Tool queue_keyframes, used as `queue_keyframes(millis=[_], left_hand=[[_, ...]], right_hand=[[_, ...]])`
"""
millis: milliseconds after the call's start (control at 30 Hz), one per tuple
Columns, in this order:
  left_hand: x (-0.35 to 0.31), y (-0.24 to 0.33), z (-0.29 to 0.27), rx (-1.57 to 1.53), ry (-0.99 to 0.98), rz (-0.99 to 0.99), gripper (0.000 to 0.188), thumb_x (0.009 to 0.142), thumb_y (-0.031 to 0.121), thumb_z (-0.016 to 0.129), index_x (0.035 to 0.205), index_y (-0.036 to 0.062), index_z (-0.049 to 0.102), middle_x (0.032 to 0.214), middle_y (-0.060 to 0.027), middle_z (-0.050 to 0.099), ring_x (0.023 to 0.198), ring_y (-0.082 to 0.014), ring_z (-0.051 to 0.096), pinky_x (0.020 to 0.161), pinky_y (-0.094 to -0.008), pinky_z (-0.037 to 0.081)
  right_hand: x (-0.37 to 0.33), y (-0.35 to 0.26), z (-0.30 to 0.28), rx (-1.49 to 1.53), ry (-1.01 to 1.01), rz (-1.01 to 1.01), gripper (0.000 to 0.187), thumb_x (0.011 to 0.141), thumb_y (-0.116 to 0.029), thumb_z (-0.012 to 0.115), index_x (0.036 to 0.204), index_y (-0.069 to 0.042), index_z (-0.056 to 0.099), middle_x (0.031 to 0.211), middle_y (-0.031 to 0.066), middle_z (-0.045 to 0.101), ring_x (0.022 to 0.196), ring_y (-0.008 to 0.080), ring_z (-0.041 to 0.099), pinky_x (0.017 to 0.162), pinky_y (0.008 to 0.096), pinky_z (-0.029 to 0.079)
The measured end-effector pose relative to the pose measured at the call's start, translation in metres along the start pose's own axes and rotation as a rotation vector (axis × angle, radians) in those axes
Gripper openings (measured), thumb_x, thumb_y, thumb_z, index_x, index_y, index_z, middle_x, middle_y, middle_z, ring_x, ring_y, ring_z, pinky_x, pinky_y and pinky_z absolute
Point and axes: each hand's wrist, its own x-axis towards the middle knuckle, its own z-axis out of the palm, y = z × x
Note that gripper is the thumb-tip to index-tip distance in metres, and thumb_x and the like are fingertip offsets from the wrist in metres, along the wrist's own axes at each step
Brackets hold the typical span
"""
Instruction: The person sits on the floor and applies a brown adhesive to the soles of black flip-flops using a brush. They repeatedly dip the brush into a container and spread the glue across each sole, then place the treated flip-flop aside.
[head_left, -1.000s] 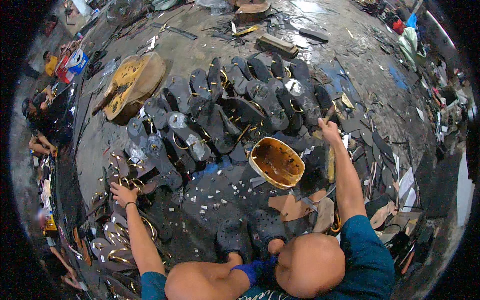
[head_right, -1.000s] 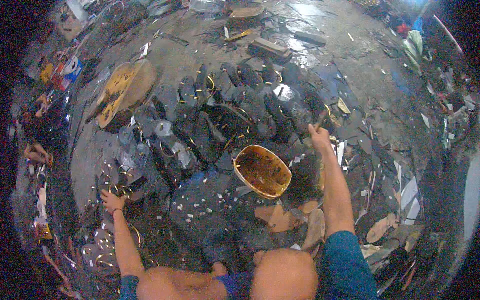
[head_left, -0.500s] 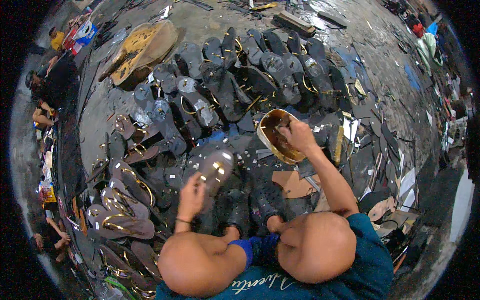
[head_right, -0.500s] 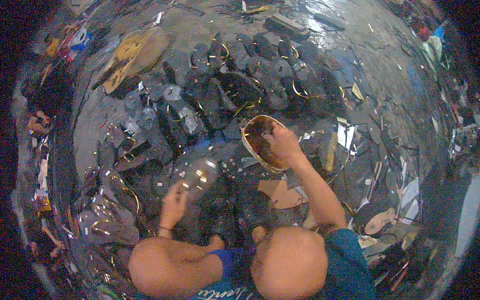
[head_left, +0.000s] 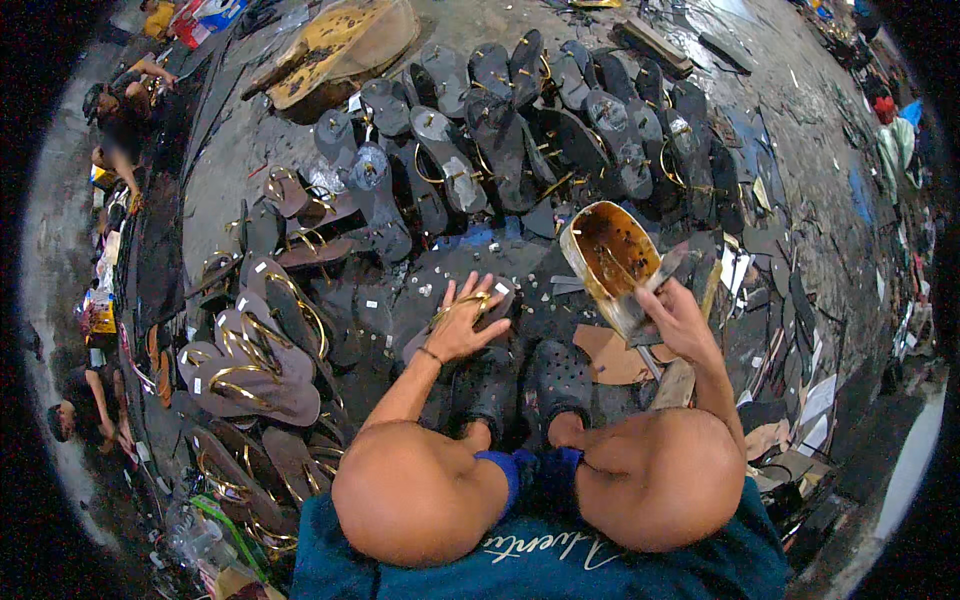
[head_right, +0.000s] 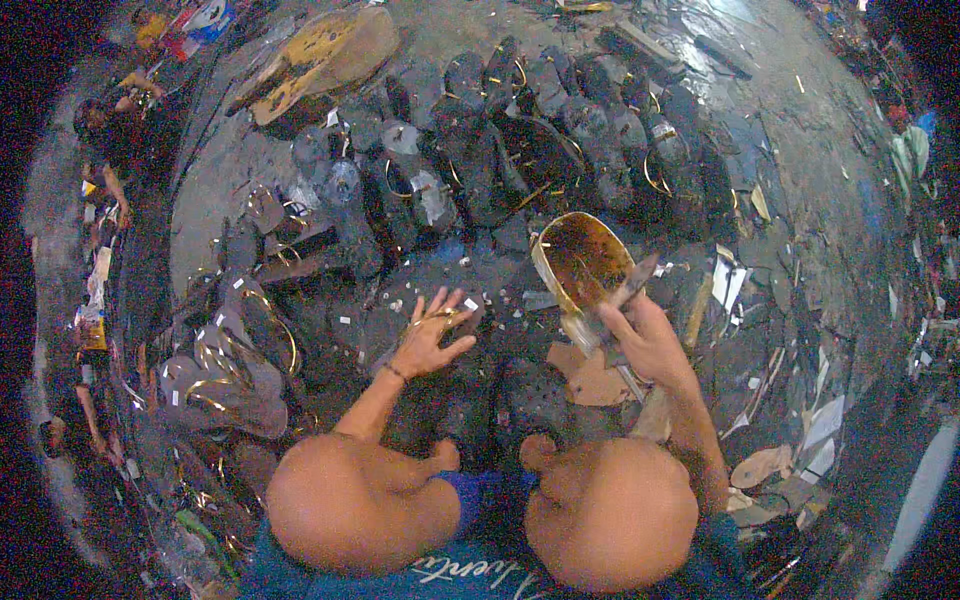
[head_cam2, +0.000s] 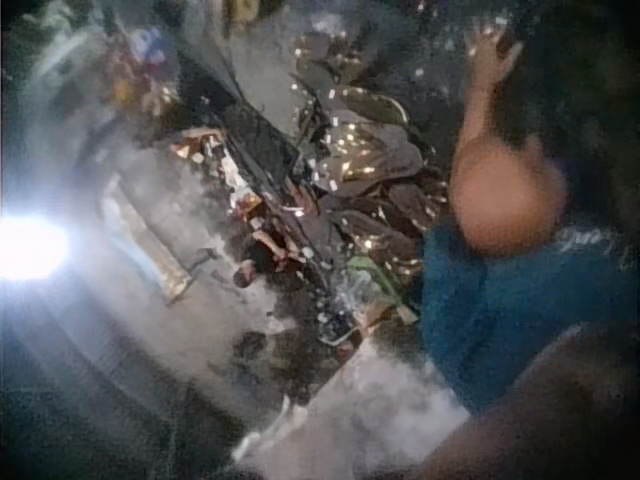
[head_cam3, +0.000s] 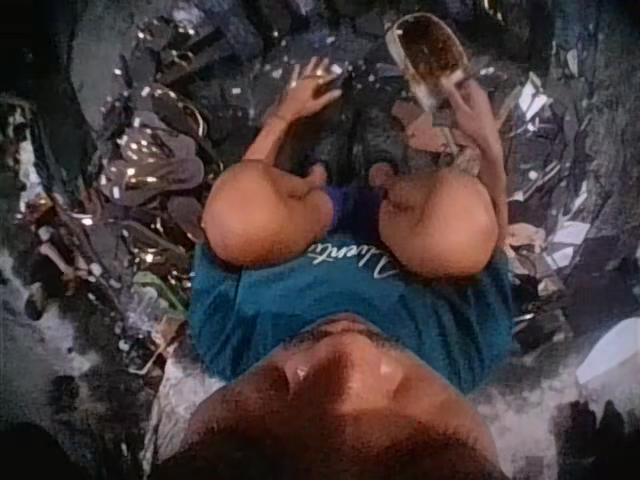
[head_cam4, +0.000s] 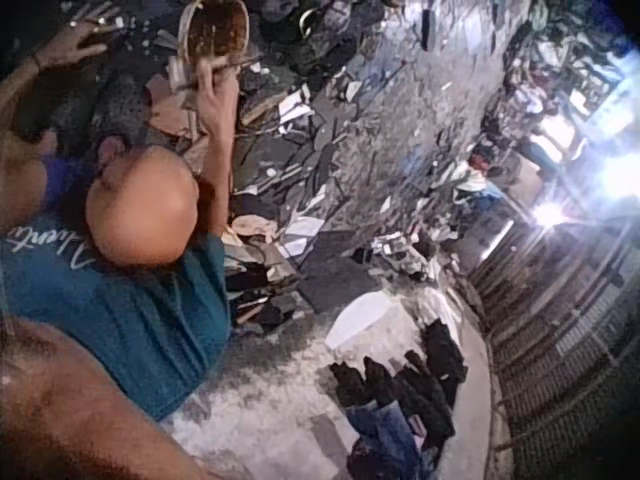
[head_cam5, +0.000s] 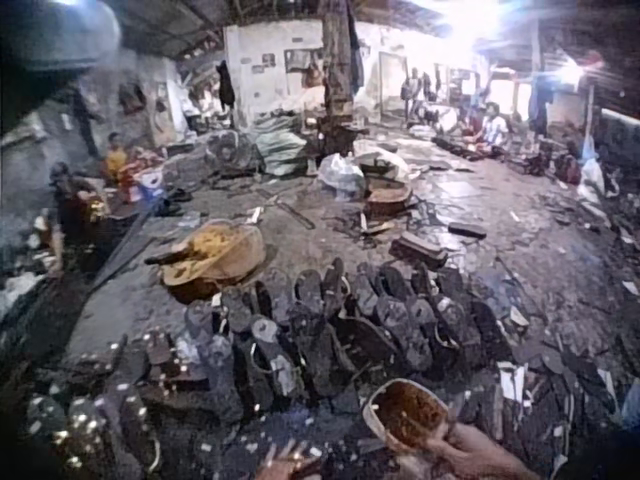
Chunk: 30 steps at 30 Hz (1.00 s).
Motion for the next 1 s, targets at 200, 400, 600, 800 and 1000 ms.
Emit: queue_keyframes(millis=[200,400,600,800,1000], left_hand=[[0.067,0.056,-0.060,-1.788,0.404,-0.598,0.044,0.103,0.034,0.038,0.128,0.0026,0.056,0.126,-0.0084,0.059,0.117,-0.0195,0.056,0.100,-0.0317,0.043],[0.047,0.059,-0.089,-1.929,0.507,-0.511,0.045,0.102,0.038,0.037,0.122,0.0034,0.057,0.111,-0.0073,0.064,0.092,-0.0200,0.064,0.085,-0.0351,0.053],[0.058,0.078,-0.076,-1.784,0.555,-0.523,0.043,0.101,0.040,0.041,0.114,0.0041,0.059,0.104,-0.0056,0.065,0.090,-0.0177,0.064,0.080,-0.0306,0.051],[0.060,0.095,-0.094,-1.529,0.705,-0.453,0.040,0.102,0.037,0.044,0.117,0.0024,0.058,0.107,-0.0043,0.065,0.094,-0.0164,0.062,0.085,-0.0302,0.049],[0.059,0.075,-0.106,-1.514,0.883,-0.265,0.043,0.102,0.037,0.043,0.119,0.0013,0.058,0.113,-0.0083,0.064,0.097,-0.0177,0.064,0.086,-0.0328,0.052]], right_hand=[[0.047,-0.085,0.081,0.059,0.381,-0.583,0.025,0.082,-0.012,0.074,0.102,-0.003,0.062,0.101,0.0097,0.065,0.091,0.0201,0.064,0.082,0.0312,0.050],[0.077,-0.103,0.097,0.052,0.244,-0.619,0.020,0.083,-0.012,0.072,0.099,-0.003,0.064,0.096,0.0116,0.067,0.090,0.0230,0.066,0.079,0.0341,0.050],[0.077,-0.115,0.102,0.055,0.323,-0.743,0.016,0.083,-0.007,0.071,0.097,-0.004,0.065,0.093,0.0093,0.067,0.082,0.0210,0.065,0.077,0.0330,0.049],[0.056,-0.109,0.104,-0.041,0.368,-0.914,0.020,0.085,-0.014,0.069,0.100,-0.004,0.062,0.098,0.0119,0.067,0.092,0.0281,0.066,0.083,0.0377,0.049],[0.055,-0.102,0.137,0.691,0.164,-0.328,0.027,0.090,-0.020,0.066,0.111,-0.003,0.060,0.100,0.0036,0.065,0.088,0.0156,0.060,0.080,0.0279,0.048]])
